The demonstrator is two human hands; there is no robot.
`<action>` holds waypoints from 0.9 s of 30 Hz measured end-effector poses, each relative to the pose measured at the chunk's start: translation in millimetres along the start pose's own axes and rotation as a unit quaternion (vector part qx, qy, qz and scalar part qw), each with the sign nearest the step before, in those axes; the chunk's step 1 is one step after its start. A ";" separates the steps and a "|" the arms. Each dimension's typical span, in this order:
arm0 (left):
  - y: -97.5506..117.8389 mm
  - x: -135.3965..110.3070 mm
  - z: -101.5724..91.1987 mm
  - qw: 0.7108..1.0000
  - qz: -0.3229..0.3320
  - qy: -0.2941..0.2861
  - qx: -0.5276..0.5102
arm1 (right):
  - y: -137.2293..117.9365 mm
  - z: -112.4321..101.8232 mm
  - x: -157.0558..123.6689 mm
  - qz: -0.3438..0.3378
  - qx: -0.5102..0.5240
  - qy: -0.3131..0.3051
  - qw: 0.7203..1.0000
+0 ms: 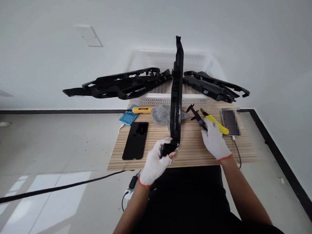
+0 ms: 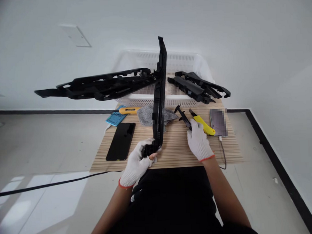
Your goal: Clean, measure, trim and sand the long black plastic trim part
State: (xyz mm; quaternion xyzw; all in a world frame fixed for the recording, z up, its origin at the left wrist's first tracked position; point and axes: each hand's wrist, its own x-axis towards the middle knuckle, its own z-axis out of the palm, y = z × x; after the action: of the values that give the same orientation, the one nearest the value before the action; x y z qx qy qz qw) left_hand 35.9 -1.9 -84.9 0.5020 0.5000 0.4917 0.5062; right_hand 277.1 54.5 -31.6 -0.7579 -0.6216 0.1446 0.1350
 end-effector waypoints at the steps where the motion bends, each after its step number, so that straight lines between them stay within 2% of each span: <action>1: -0.8 -0.1 -0.1 1.000 0.002 0.000 0.001 | -1.2 0.4 1.8 0.005 -0.009 -0.001 1.000; 3: -1.6 -0.4 -0.3 1.000 0.005 -0.001 0.003 | -2.0 -1.5 6.0 0.008 -0.021 0.016 1.000; 8: 1.2 -0.7 -1.1 1.000 -0.018 -0.019 -0.004 | 6.9 -18.3 18.6 -0.010 -0.071 0.112 0.991; 9: 2.2 -0.4 -1.2 0.999 -0.024 -0.026 -0.011 | 10.1 -22.0 21.4 0.000 -0.097 0.105 0.990; 11: 4.6 0.8 -1.1 0.998 -0.039 -0.040 -0.032 | 16.4 -27.0 27.3 0.017 -0.151 0.054 0.987; 14: 9.0 3.5 0.3 0.992 -0.073 -0.066 -0.084 | 22.1 -26.3 35.4 -0.004 -0.213 -0.005 0.977; 19: 17.1 7.3 8.9 0.992 -0.069 -0.037 -0.102 | 22.4 -20.7 36.1 -0.038 -0.227 0.026 0.973; 22: 19.0 9.9 17.3 0.994 -0.058 -0.011 -0.092 | 25.7 -22.3 23.7 -0.029 -0.122 0.095 0.987; 24: 19.0 12.7 22.1 0.994 -0.058 0.010 -0.092 | 28.0 -22.3 9.9 -0.019 0.033 0.123 0.992; 25: 18.9 14.6 23.5 0.994 -0.058 0.019 -0.095 | 28.2 -21.3 1.6 -0.007 0.135 0.115 0.984; 27: 18.5 18.9 23.6 0.993 -0.055 0.020 -0.105 | 25.9 -16.9 -16.6 0.030 0.339 0.049 0.939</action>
State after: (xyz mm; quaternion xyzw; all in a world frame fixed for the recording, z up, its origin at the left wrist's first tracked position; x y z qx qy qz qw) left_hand 59.8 16.8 -66.7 0.4083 0.4824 0.5225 0.5723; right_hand 303.9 32.8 -25.1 -0.6914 -0.5055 0.3133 0.4103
